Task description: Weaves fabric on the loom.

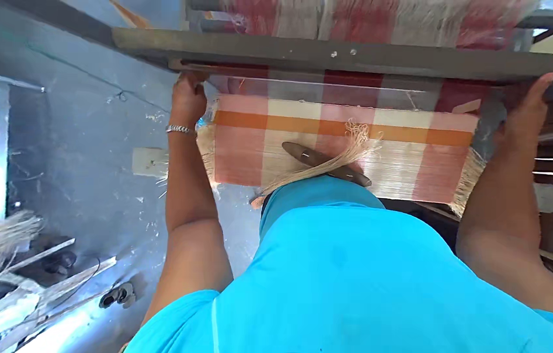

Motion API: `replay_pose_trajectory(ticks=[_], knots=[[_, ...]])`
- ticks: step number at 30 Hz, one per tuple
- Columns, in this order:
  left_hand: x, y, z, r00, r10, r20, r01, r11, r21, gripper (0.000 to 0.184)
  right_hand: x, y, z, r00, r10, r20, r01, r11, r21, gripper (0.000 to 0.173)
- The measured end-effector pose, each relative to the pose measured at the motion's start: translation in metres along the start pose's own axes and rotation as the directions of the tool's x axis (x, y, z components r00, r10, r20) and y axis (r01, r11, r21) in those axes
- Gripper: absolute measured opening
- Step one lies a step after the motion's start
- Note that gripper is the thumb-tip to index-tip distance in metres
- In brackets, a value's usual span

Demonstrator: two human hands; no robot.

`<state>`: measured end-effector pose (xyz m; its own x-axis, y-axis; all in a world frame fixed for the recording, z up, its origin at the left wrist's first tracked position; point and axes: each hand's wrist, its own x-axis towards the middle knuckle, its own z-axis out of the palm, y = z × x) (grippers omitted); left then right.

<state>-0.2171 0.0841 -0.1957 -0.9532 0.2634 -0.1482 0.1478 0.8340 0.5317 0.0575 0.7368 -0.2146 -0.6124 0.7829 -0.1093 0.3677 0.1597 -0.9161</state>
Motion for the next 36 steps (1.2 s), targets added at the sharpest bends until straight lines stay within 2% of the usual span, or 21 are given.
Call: replay_pose_trajectory(ticks=[2,4,7,11,14,17,19,21,23,28,32,36], knots=[[-0.003,-0.002,0.006,0.999,0.016,0.045,-0.02,0.995,0.094,0.035,-0.005,0.011,-0.005,0.998,0.017,0.056,-0.014,0.998,-0.067,0.075],[-0.011,-0.006,0.011,0.999,0.001,0.054,-0.008,0.993,0.118,0.034,-0.018,0.027,-0.004,0.992,0.075,0.104,-0.049,0.971,-0.236,0.075],[-0.02,-0.01,0.013,1.0,-0.003,0.027,-0.001,0.989,0.145,0.033,-0.035,0.041,0.006,0.988,0.146,0.055,-0.117,0.925,-0.361,0.079],[-0.022,-0.007,0.017,0.998,0.055,0.021,-0.058,0.984,0.169,0.033,-0.034,0.055,-0.002,0.99,0.14,-0.027,-0.142,0.951,-0.275,0.065],[-0.025,-0.006,0.019,0.996,0.086,-0.003,-0.084,0.978,0.191,0.033,-0.024,0.062,-0.011,0.995,0.1,-0.004,-0.099,0.984,-0.147,0.054],[-0.029,-0.001,0.021,0.997,0.074,-0.018,-0.069,0.978,0.195,0.034,-0.017,0.067,-0.02,0.99,0.132,0.041,-0.132,0.991,0.001,0.05],[-0.03,-0.002,0.022,0.997,0.075,-0.03,-0.067,0.976,0.206,0.035,-0.017,0.069,-0.025,0.99,0.118,0.074,-0.118,0.993,-0.007,0.039],[-0.032,-0.008,0.024,0.996,0.084,-0.035,-0.074,0.972,0.222,0.036,-0.018,0.066,-0.032,0.986,0.094,0.134,-0.087,0.994,-0.063,0.028],[-0.034,-0.013,0.024,0.996,0.085,-0.034,-0.074,0.969,0.234,0.036,-0.018,0.063,-0.036,0.984,0.068,0.167,-0.048,0.992,-0.121,0.026],[-0.036,0.007,0.024,0.997,0.053,-0.051,-0.039,0.969,0.243,0.034,-0.015,0.053,-0.036,0.981,0.077,0.176,-0.02,0.952,-0.307,0.03],[-0.038,0.013,0.033,0.996,-0.004,-0.088,0.027,0.965,0.259,0.032,-0.018,0.042,-0.03,0.988,0.055,0.143,0.036,0.824,-0.565,0.037],[-0.035,0.008,0.042,0.99,-0.063,-0.127,0.096,0.958,0.271,0.028,-0.025,0.036,-0.027,0.993,0.018,0.118,0.069,0.722,-0.688,0.037]])
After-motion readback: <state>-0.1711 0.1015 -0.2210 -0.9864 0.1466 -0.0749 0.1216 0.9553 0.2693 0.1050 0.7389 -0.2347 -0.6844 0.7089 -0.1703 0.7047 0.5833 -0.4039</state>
